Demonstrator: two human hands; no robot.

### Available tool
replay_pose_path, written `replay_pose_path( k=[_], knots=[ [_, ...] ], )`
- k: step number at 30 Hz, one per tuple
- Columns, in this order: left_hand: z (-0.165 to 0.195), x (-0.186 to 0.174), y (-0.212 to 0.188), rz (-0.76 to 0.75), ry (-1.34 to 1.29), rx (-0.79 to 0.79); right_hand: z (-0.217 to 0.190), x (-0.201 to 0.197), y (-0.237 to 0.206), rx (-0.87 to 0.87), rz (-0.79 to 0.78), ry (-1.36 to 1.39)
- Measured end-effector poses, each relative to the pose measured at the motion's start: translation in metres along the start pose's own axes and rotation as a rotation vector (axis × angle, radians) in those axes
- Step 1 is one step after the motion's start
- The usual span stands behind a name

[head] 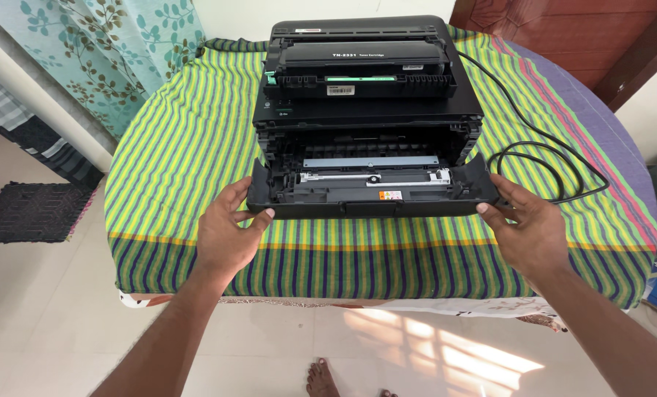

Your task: The person opens the front cover of a laser printer, removes the toner cartridge and drum assembly, handles and turns the cartridge over, and works at separating the toner cartridge from the drum unit while the printer sits on a bed.

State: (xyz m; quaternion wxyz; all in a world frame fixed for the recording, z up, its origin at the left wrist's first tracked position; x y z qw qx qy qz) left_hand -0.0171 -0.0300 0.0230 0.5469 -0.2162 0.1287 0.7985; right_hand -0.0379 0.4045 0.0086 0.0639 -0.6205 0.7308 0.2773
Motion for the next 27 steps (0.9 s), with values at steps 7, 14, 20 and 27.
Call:
replay_pose_path(
  k=[7, 14, 20, 27],
  knots=[
    [0.029, -0.010, -0.012, 0.159, 0.135, 0.181, -0.006, -0.001, 0.005, 0.087, 0.061, -0.026],
    [0.067, 0.002, -0.009, 0.190, 0.163, 0.353, -0.053, -0.001, 0.028, -0.242, 0.143, -0.256],
    [0.081, 0.033, 0.007, 0.051, 0.319, 0.323, -0.068, 0.025, 0.047, -0.391, 0.032, -0.520],
    [0.071, 0.045, 0.033, 0.007, 0.606, 0.040, -0.046, 0.040, 0.064, -0.076, -0.124, -0.744]
  ],
)
Point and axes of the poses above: each hand's wrist, its own y-axis towards the middle knuckle, its own x-axis out of the palm, z = x × y, the point moved 7 cm from there along y, towards the middle knuckle, and after that the axes turned 13 degrees about -x, right-handed, at the moved point
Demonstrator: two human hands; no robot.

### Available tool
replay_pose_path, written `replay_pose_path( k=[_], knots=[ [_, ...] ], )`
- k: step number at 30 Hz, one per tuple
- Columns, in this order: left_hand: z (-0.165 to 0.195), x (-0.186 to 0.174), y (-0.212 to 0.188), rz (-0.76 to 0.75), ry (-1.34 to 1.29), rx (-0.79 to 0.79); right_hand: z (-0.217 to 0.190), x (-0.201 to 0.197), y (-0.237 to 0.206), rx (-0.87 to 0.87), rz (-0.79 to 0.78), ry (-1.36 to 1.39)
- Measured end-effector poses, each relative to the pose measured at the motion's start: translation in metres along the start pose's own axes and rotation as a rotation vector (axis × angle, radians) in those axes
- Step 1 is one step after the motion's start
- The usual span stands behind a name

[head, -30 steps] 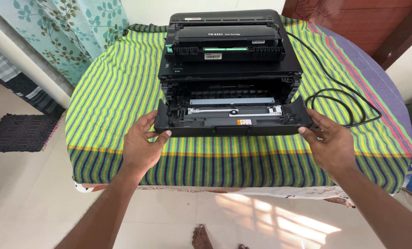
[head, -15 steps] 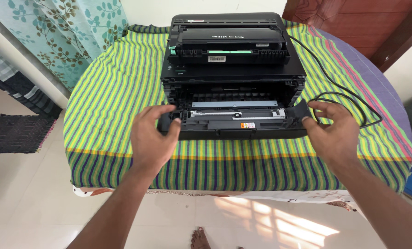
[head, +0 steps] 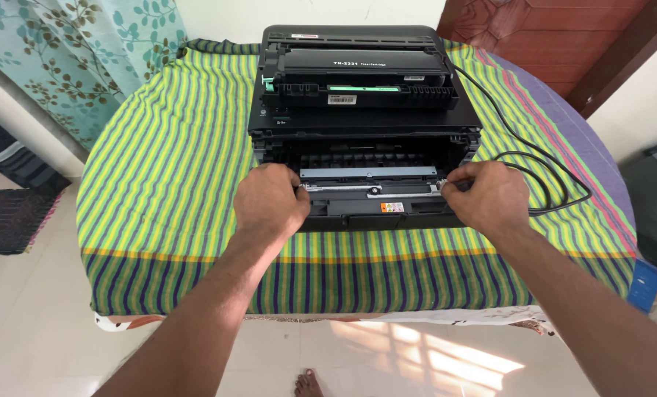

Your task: The person opens the front cover of a laser printer, removes the toner cartridge and drum assembly, handles and turns the cartridge over, and works at separating the toner cartridge from the drum unit while the printer sits on a bed.

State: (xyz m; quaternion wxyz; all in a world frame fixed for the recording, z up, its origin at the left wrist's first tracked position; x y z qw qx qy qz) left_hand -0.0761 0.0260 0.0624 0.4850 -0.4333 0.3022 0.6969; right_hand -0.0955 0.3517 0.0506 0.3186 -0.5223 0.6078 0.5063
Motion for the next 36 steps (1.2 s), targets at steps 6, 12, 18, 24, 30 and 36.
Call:
replay_pose_path(
  k=[6, 12, 18, 24, 30, 36],
  knots=[
    [-0.006, 0.004, 0.001, 0.005, 0.016, -0.037, -0.007, 0.004, -0.001, -0.024, -0.036, -0.024],
    [-0.007, 0.011, 0.006, -0.005, 0.031, -0.042, -0.009, 0.004, -0.005, -0.030, -0.012, -0.039],
    [-0.005, 0.010, 0.011, -0.027, 0.051, -0.048, -0.011, 0.006, -0.007, -0.032, 0.026, -0.058],
    [0.000, 0.010, 0.010, -0.073, 0.037, -0.051, -0.019, 0.008, -0.009, -0.043, 0.029, -0.061],
    [0.007, 0.009, 0.009, -0.077, 0.032, -0.010, -0.027, 0.008, -0.008, -0.067, 0.046, -0.057],
    [0.014, 0.012, 0.013, -0.070, 0.033, 0.041, -0.034, 0.009, -0.008, -0.074, 0.019, -0.104]
  ],
)
Point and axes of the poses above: each hand's wrist, its own y-axis towards the middle knuckle, its own x-axis out of the palm, z = x × y, the point moved 7 cm from there along y, towards the middle knuckle, and after that the axes turned 13 degrees about -x, right-handed, at the moved point
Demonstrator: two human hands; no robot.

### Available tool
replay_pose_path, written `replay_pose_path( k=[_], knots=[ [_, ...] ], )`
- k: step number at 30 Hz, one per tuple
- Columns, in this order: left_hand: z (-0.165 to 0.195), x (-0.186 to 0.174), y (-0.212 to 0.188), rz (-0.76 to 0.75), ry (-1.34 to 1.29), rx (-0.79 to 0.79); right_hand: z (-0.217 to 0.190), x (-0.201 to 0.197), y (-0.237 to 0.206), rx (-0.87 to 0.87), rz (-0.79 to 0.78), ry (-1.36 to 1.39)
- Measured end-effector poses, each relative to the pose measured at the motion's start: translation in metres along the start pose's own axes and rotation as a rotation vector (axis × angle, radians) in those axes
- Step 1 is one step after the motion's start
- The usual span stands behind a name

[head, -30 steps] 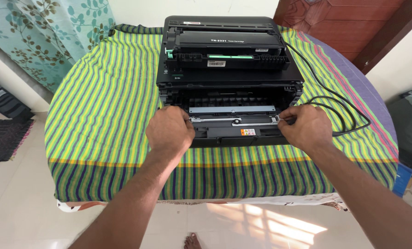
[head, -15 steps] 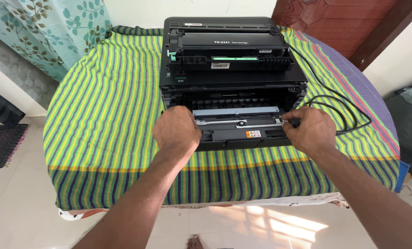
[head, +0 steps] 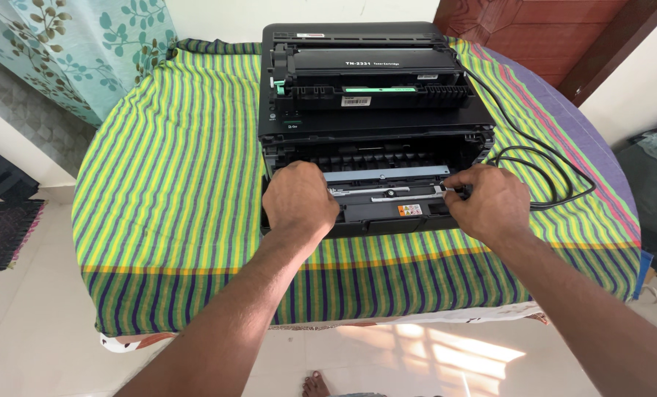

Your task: The person opens the front cover of a laser printer, removes the toner cartridge and drum assembly, handles and turns the cartridge over, and works at separating the toner cartridge from the drum unit while the printer sits on a bed.

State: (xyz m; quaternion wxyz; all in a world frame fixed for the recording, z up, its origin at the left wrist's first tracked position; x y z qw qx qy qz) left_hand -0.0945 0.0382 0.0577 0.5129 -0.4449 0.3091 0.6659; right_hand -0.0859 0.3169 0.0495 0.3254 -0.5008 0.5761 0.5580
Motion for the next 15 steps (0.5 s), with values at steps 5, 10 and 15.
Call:
replay_pose_path(
  k=[5, 10, 15],
  knots=[
    [0.008, 0.002, -0.001, 0.021, 0.019, 0.089, -0.009, 0.001, 0.001, 0.017, -0.021, 0.010],
    [0.015, 0.007, -0.002, 0.020, 0.047, 0.131, -0.022, 0.000, 0.001, 0.002, -0.020, 0.006],
    [0.023, 0.011, -0.004, 0.014, 0.046, 0.162, -0.035, 0.001, 0.003, -0.009, -0.049, 0.010]
  ],
)
Point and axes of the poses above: each hand's wrist, its own y-axis towards the middle knuckle, its own x-axis out of the palm, z = x × y, the point moved 7 cm from there along y, towards the middle knuckle, and after that the axes turned 13 degrees about -x, right-handed, at the moved point
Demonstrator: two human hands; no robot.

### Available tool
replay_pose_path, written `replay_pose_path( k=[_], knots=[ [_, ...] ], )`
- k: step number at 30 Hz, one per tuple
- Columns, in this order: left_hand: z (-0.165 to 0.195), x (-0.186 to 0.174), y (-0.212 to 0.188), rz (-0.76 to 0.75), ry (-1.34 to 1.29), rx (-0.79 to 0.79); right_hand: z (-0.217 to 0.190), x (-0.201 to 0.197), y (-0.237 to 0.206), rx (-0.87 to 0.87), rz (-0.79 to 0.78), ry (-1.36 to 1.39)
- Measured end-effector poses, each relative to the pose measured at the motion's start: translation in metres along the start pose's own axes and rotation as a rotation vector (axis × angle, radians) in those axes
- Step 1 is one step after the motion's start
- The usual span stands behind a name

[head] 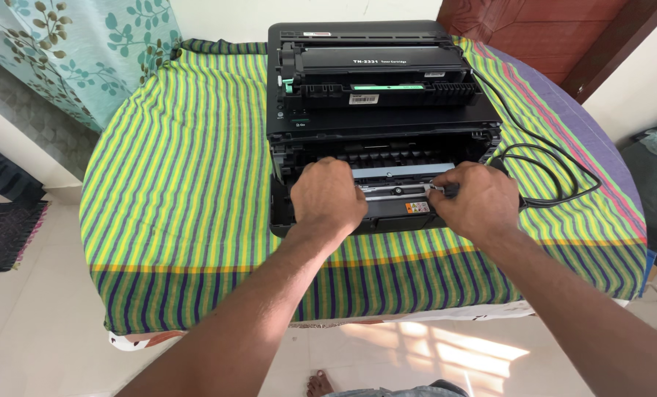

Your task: The person opens the front cover of a laser printer, removes the toner cartridge and drum assembly, handles and turns the cartridge over, and works at separating the toner cartridge from the drum unit while the printer sits on a bed.

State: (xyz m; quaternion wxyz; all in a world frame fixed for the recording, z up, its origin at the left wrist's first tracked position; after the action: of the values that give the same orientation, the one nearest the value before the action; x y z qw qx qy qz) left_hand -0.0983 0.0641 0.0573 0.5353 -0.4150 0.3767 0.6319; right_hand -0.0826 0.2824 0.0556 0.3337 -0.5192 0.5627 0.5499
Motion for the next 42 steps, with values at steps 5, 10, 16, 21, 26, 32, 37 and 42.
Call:
replay_pose_path(
  k=[5, 10, 16, 21, 26, 32, 37, 42],
  knots=[
    [0.001, -0.002, -0.001, -0.005, -0.031, -0.031, -0.003, 0.001, 0.000, 0.045, 0.004, 0.014],
    [0.002, -0.005, 0.001, -0.001, -0.015, -0.052, -0.001, 0.001, 0.001, 0.099, -0.022, -0.014],
    [-0.002, -0.002, 0.007, 0.006, -0.014, -0.098, -0.001, 0.001, 0.003, 0.134, 0.013, -0.009],
    [-0.008, 0.001, 0.013, -0.033, -0.061, -0.148, 0.000, -0.001, 0.001, 0.159, 0.014, 0.003],
    [-0.009, 0.001, 0.011, -0.018, -0.073, -0.132, -0.001, -0.004, 0.001, 0.172, -0.016, -0.004],
    [-0.015, -0.002, 0.009, -0.039, -0.074, -0.172, 0.007, -0.007, -0.001, 0.187, -0.007, -0.019],
    [-0.025, -0.013, 0.006, -0.032, -0.086, -0.190, 0.021, -0.007, -0.003, 0.205, -0.010, -0.003],
    [-0.030, -0.017, 0.002, -0.034, -0.073, -0.222, 0.031, -0.008, -0.005, 0.216, 0.029, -0.014]
  ],
)
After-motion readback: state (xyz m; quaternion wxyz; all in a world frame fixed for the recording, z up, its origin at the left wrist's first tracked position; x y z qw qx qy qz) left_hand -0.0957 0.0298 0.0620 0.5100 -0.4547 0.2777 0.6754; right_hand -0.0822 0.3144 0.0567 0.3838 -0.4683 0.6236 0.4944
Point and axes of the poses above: each hand's wrist, its own y-axis towards the middle knuckle, its own x-axis out of the palm, z = x × y, the point moved 7 cm from there along y, towards the middle knuckle, and after that the axes turned 13 degrees about -x, right-handed, at the moved point
